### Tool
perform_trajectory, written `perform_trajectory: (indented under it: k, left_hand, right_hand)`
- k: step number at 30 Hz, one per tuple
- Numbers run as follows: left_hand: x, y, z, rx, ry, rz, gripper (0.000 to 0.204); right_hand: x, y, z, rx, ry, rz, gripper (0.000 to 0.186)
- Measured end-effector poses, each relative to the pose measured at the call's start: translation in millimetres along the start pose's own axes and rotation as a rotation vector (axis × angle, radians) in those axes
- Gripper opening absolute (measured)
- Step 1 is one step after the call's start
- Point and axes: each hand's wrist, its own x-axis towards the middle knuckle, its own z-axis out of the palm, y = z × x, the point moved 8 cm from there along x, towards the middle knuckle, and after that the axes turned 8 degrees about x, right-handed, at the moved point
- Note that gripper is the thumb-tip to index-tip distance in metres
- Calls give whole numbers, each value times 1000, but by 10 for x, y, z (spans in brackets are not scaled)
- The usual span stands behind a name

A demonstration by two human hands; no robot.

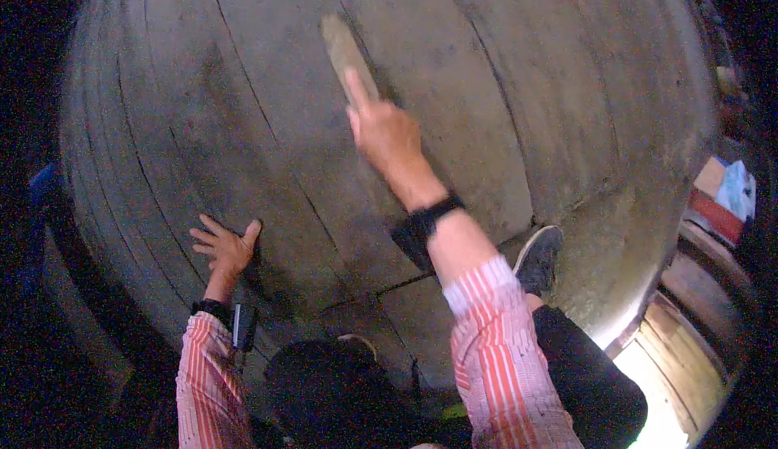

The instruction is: The person kneels on a wooden floor and uses a sanding block to smooth the surface. They move the block back and forth along the grain of the planks, occasionally shifting position to reach different areas.

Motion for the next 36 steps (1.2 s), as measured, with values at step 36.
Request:
perform_trajectory:
  k: [36]
  left_hand:
    - [-141, 60, -129, -14, -96, -18, 132]
  right_hand:
    - [-1795, -114, 89, -224, -238, 10, 63]
